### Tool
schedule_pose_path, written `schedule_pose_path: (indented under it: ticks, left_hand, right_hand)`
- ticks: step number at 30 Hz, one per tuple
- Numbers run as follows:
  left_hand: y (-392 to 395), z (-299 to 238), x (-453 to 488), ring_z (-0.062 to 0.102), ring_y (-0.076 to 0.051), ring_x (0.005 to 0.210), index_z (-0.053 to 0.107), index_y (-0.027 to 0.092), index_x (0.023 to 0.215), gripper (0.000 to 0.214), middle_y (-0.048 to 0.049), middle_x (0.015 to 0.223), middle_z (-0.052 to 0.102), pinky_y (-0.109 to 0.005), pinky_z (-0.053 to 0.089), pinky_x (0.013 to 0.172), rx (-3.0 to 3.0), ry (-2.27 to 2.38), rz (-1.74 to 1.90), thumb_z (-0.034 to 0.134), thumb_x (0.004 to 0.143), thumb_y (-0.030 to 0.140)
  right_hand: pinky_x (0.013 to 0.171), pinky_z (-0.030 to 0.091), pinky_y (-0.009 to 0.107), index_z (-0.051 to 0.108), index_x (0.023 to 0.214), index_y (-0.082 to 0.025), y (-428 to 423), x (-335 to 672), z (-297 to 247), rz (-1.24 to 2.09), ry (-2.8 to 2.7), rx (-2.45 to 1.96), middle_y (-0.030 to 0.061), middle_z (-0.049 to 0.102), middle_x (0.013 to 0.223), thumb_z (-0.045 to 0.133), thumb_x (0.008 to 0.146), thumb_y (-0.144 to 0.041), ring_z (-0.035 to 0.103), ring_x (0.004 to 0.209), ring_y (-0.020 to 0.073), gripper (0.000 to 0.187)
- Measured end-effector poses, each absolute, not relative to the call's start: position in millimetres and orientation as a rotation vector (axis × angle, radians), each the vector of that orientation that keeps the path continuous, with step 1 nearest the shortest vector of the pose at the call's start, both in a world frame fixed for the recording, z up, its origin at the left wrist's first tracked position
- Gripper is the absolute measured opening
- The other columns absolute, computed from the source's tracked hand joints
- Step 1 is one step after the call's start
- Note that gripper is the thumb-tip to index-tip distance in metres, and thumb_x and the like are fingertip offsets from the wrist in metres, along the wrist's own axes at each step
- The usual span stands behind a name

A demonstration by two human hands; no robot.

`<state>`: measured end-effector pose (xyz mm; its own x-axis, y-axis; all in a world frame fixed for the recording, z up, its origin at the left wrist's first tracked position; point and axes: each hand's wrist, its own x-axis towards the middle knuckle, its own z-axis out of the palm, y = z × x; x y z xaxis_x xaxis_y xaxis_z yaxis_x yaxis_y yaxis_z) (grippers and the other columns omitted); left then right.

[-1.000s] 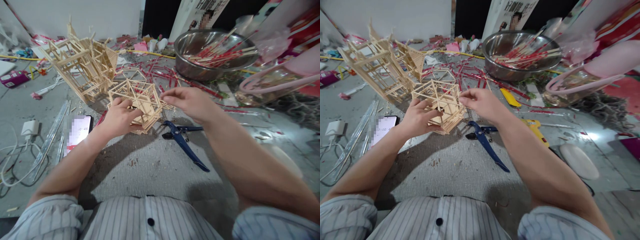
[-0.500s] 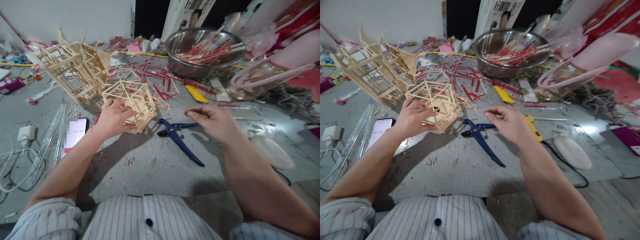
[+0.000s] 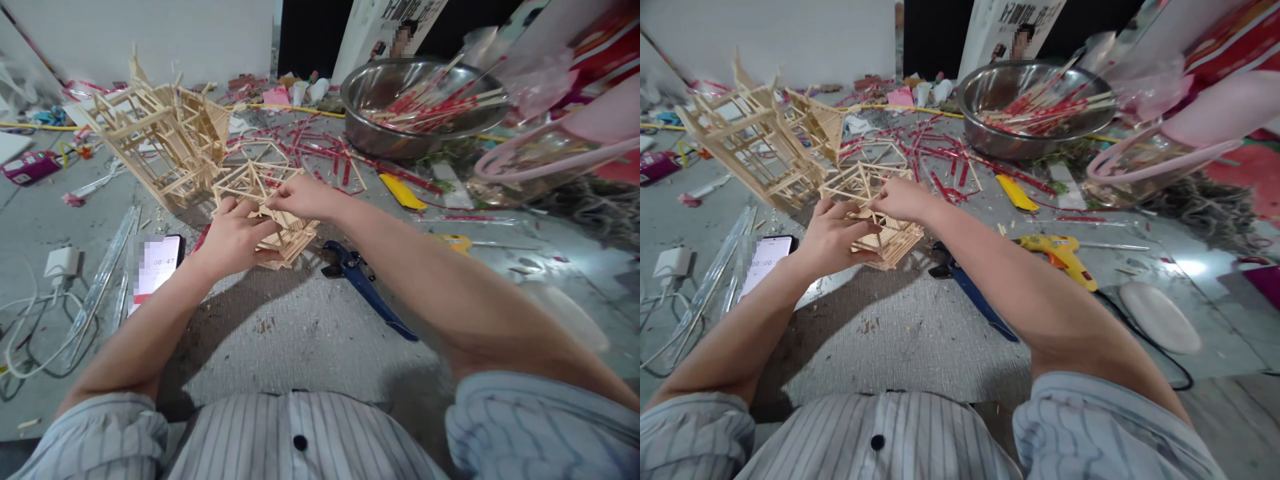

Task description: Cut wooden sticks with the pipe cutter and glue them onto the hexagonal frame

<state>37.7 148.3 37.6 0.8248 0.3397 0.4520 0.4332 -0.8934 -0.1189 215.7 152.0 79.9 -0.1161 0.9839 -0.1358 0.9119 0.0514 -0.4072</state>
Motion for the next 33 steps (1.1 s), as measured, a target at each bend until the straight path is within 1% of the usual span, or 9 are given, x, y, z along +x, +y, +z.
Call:
schedule_pose_path:
  ticks: [4, 13, 17, 21, 24, 27, 29, 30, 33]
  left_hand:
    - [148.4, 36.5, 37.7, 0.054, -0.023, 0.090, 0.066, 0.023, 0.094, 0.039, -0.0029, 0.080, 0.068, -0.036, 0.029, 0.078, -2.762, -0.594, -0.636, 0.059, 0.079, 0.058]
    - [148.4, 35.8, 37.8, 0.056, -0.023, 0.088, 0.066, 0.023, 0.093, 0.038, -0.0026, 0.081, 0.069, -0.036, 0.029, 0.075, -2.727, -0.564, -0.678, 0.060, 0.078, 0.058]
    - [148.3, 36.6, 37.3, 0.056, -0.023, 0.088, 0.066, 0.023, 0.093, 0.037, -0.0024, 0.082, 0.070, -0.036, 0.029, 0.074, -2.715, -0.545, -0.677, 0.060, 0.078, 0.056]
    - [147.9, 36.4, 37.3, 0.055, -0.024, 0.091, 0.066, 0.023, 0.092, 0.037, -0.0032, 0.081, 0.070, -0.037, 0.030, 0.076, -2.726, -0.575, -0.678, 0.062, 0.077, 0.056]
    - [147.9, 35.9, 37.4, 0.054, -0.024, 0.094, 0.066, 0.023, 0.092, 0.036, -0.0038, 0.083, 0.069, -0.038, 0.031, 0.078, -2.752, -0.599, -0.667, 0.065, 0.075, 0.055]
    - [148.4, 35.0, 37.2, 0.055, -0.025, 0.095, 0.067, 0.024, 0.093, 0.036, -0.0036, 0.082, 0.069, -0.038, 0.031, 0.079, -2.775, -0.604, -0.674, 0.065, 0.075, 0.055]
    - [149.0, 34.3, 37.1, 0.055, -0.025, 0.097, 0.067, 0.024, 0.094, 0.035, -0.0032, 0.083, 0.070, -0.039, 0.032, 0.080, -2.786, -0.604, -0.684, 0.065, 0.075, 0.053]
    - [149.3, 34.1, 37.1, 0.055, -0.025, 0.098, 0.067, 0.025, 0.095, 0.033, -0.0029, 0.084, 0.070, -0.039, 0.032, 0.081, -2.790, -0.603, -0.689, 0.066, 0.075, 0.052]
    - [151.2, 34.4, 37.3, 0.056, -0.026, 0.101, 0.066, 0.026, 0.096, 0.033, -0.0029, 0.083, 0.070, -0.039, 0.033, 0.081, -2.786, -0.593, -0.704, 0.066, 0.076, 0.052]
  right_hand:
    - [0.059, 0.032, 0.027, 0.066, 0.068, -0.016, 157.5, 215.6, 79.0, 0.770, -2.059, -1.942, -0.0007, 0.047, 0.057, 0.059, 0.077, -0.037, 0.046, 0.061, 0.0123, 0.024]
    - [0.060, 0.035, 0.027, 0.066, 0.068, -0.016, 153.2, 212.4, 77.5, 0.882, -1.888, -1.870, 0.0000, 0.052, 0.058, 0.063, 0.074, -0.026, 0.048, 0.061, 0.0130, 0.011]
    - [0.062, 0.038, 0.027, 0.067, 0.070, -0.016, 154.4, 214.6, 75.8, 0.899, -1.896, -1.831, 0.0009, 0.057, 0.061, 0.064, 0.075, -0.027, 0.051, 0.064, 0.0138, 0.013]
    - [0.069, 0.042, 0.029, 0.070, 0.082, -0.017, 146.8, 230.0, 73.9, 0.826, -1.860, -1.720, 0.0022, 0.066, 0.074, 0.062, 0.078, -0.034, 0.057, 0.075, 0.0163, 0.019]
    - [0.077, 0.044, 0.032, 0.070, 0.092, -0.018, 124.6, 252.5, 75.6, 0.733, -1.762, -1.667, 0.0041, 0.069, 0.088, 0.058, 0.080, -0.037, 0.060, 0.082, 0.0179, 0.026]
    - [0.081, 0.044, 0.037, 0.069, 0.093, -0.020, 90.0, 283.0, 76.2, 0.625, -1.661, -1.723, 0.0046, 0.070, 0.089, 0.058, 0.078, -0.042, 0.060, 0.081, 0.0191, 0.029]
    - [0.083, 0.044, 0.037, 0.068, 0.092, -0.021, 64.9, 307.6, 71.8, 0.603, -1.561, -1.766, 0.0053, 0.070, 0.092, 0.057, 0.076, -0.043, 0.059, 0.082, 0.0188, 0.030]
    - [0.083, 0.043, 0.036, 0.068, 0.093, -0.020, 52.9, 321.0, 67.4, 0.606, -1.510, -1.810, 0.0064, 0.069, 0.093, 0.056, 0.076, -0.044, 0.059, 0.083, 0.0188, 0.032]
    - [0.075, 0.045, 0.034, 0.067, 0.098, -0.018, 21.8, 363.0, 46.1, 0.510, -1.320, -2.045, 0.0083, 0.069, 0.092, 0.054, 0.075, -0.043, 0.059, 0.079, 0.0192, 0.036]
